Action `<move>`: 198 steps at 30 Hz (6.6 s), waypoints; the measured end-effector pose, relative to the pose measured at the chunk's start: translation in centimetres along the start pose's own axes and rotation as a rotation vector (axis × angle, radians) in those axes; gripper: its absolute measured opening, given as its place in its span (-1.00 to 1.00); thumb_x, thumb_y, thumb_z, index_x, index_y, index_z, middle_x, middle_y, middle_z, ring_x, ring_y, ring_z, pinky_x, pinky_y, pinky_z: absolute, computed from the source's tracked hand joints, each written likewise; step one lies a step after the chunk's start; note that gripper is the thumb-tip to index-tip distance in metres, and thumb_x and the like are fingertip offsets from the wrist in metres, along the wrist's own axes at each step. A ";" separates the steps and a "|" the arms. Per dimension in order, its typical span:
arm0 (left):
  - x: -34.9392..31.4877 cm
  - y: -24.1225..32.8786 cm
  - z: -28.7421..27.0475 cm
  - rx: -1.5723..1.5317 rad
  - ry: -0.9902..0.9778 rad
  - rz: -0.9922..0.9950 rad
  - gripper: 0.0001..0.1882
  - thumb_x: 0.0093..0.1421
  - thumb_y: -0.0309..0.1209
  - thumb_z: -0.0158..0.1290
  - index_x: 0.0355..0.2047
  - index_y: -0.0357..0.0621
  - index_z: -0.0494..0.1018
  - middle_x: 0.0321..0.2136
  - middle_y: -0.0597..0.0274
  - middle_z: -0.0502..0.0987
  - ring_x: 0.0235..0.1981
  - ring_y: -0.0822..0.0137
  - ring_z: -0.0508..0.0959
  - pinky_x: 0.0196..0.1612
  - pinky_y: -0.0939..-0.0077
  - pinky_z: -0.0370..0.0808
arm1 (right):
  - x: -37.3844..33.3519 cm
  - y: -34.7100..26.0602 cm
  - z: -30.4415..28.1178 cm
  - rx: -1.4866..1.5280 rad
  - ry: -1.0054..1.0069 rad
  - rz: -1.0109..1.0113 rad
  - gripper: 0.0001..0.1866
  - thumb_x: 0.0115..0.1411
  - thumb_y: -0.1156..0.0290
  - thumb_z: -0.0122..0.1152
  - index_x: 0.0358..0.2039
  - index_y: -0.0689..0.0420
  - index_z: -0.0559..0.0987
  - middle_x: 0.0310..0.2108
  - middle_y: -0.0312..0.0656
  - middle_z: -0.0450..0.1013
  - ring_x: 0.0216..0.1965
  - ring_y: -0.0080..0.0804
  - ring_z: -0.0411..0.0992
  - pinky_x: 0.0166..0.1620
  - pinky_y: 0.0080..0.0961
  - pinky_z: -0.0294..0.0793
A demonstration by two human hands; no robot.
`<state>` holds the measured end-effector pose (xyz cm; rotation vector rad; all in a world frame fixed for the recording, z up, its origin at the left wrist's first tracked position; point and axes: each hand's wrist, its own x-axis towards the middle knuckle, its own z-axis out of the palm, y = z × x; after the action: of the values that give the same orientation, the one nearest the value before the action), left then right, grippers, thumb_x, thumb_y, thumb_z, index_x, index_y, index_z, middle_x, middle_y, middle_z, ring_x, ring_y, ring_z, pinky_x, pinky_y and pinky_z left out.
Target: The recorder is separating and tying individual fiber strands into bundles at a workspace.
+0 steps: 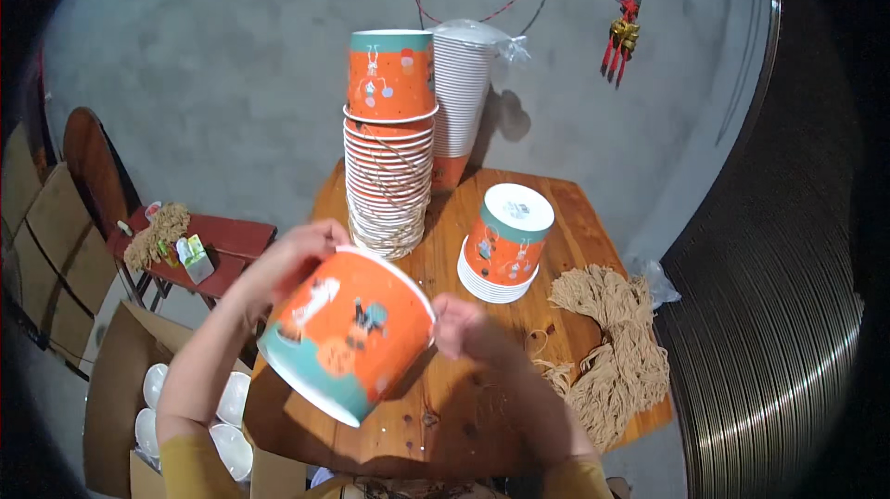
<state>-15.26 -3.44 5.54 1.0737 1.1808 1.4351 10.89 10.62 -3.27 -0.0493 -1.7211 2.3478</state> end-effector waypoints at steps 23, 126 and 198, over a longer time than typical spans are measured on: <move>-12.6 -17.5 -6.3 0.987 0.806 0.200 -0.77 0.12 -0.55 -0.04 -0.18 -0.26 0.41 -0.24 -0.02 0.40 -0.17 -0.01 0.44 -0.07 0.29 0.40 | 26.1 -20.0 -6.9 0.339 0.460 -0.302 -0.81 0.21 0.30 0.16 -0.50 0.02 0.40 -0.64 -0.45 0.36 -0.65 -0.67 0.32 -0.53 -0.72 0.48; -0.5 -5.6 19.6 -0.045 -0.071 0.171 -0.74 0.29 -0.52 -0.05 -0.02 -0.25 0.28 -0.22 0.25 0.46 -0.18 0.51 0.47 -0.15 0.59 0.47 | -6.7 -10.2 1.6 0.165 0.565 -0.362 -0.77 0.28 0.51 0.02 -0.06 0.26 0.43 -0.28 -0.17 0.50 -0.31 -0.54 0.52 -0.23 -0.68 0.60; -4.7 -7.2 12.6 0.921 0.079 0.222 -0.63 0.09 -0.59 -0.01 -0.06 -0.14 0.49 -0.44 0.12 0.40 -0.45 0.22 0.49 -0.34 0.40 0.46 | -4.5 4.1 6.4 -1.183 0.877 -0.499 -0.87 0.07 0.46 0.25 -0.39 0.10 0.47 -0.53 -0.17 0.47 -0.52 -0.22 0.51 -0.50 -0.34 0.47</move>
<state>-1.19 -5.65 0.00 1.8171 1.9025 1.0811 13.53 2.50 -5.65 -0.6285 -1.9580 0.5474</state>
